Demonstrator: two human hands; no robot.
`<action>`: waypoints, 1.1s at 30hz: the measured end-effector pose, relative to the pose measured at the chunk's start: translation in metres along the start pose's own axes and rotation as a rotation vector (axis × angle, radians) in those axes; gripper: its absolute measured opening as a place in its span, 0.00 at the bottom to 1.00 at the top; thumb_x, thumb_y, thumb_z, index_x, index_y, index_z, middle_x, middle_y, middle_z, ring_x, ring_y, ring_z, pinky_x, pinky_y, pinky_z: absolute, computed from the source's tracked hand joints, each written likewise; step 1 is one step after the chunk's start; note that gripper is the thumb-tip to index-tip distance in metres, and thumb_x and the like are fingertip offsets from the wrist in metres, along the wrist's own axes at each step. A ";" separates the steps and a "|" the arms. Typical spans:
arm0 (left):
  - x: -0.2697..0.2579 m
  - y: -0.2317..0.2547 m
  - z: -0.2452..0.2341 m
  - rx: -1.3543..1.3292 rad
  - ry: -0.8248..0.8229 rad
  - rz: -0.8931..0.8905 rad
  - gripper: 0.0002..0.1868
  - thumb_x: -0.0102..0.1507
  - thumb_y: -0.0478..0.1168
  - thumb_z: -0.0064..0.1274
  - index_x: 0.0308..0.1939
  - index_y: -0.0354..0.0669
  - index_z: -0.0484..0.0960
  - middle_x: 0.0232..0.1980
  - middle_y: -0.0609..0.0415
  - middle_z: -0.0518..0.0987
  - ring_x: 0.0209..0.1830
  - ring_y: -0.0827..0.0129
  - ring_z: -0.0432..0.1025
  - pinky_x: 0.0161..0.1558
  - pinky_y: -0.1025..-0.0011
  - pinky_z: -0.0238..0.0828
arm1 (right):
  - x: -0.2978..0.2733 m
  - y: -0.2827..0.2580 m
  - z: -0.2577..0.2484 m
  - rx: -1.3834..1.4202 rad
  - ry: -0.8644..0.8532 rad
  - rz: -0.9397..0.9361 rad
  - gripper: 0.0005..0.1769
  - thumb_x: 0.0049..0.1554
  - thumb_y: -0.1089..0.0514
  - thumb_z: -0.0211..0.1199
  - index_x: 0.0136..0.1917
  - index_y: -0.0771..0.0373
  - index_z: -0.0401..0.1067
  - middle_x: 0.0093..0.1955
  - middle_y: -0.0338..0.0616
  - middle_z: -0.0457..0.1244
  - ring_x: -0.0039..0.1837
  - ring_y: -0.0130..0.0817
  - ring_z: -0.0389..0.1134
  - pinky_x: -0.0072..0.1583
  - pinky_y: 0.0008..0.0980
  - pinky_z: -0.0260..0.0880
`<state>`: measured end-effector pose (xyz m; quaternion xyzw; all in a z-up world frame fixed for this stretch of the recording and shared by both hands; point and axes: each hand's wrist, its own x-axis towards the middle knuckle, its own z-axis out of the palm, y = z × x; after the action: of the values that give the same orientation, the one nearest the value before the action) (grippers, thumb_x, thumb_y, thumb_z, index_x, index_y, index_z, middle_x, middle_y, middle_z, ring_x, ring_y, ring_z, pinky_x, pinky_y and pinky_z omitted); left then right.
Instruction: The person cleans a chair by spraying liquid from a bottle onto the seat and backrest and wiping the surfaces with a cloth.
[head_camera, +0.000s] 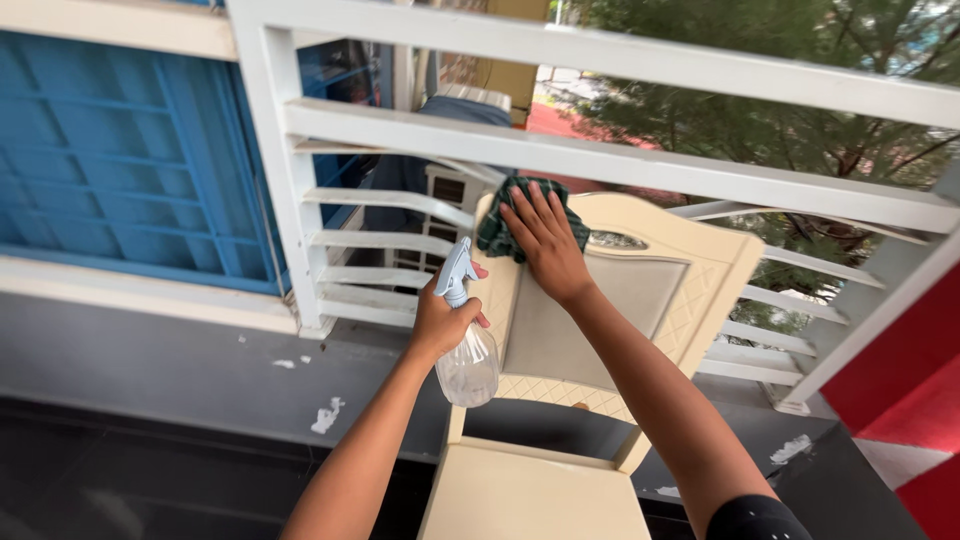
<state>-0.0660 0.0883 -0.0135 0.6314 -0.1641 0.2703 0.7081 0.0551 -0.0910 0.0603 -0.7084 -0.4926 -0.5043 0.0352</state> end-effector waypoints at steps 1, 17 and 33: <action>-0.001 -0.004 -0.007 -0.002 0.003 0.014 0.29 0.55 0.21 0.46 0.61 0.34 0.71 0.56 0.48 0.79 0.24 0.64 0.80 0.28 0.70 0.78 | 0.005 -0.003 0.006 -0.002 0.015 -0.001 0.36 0.56 0.75 0.51 0.76 0.62 0.64 0.82 0.53 0.53 0.84 0.53 0.47 0.81 0.56 0.44; -0.069 -0.036 -0.001 0.103 -0.051 -0.124 0.28 0.55 0.21 0.48 0.60 0.36 0.74 0.54 0.51 0.80 0.25 0.67 0.81 0.28 0.71 0.76 | 0.003 -0.003 0.015 -0.098 -0.030 -0.049 0.31 0.62 0.70 0.54 0.77 0.59 0.67 0.82 0.48 0.55 0.85 0.48 0.49 0.82 0.51 0.48; -0.084 -0.068 0.002 0.057 -0.055 -0.152 0.32 0.55 0.21 0.47 0.65 0.37 0.71 0.56 0.52 0.79 0.25 0.69 0.79 0.28 0.71 0.79 | -0.029 0.004 0.010 -0.114 0.053 -0.032 0.25 0.64 0.66 0.58 0.75 0.62 0.68 0.79 0.51 0.58 0.82 0.49 0.54 0.81 0.51 0.52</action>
<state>-0.0929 0.0675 -0.1157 0.6693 -0.1273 0.2026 0.7034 0.0649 -0.1066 0.0359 -0.6877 -0.4733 -0.5504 -0.0002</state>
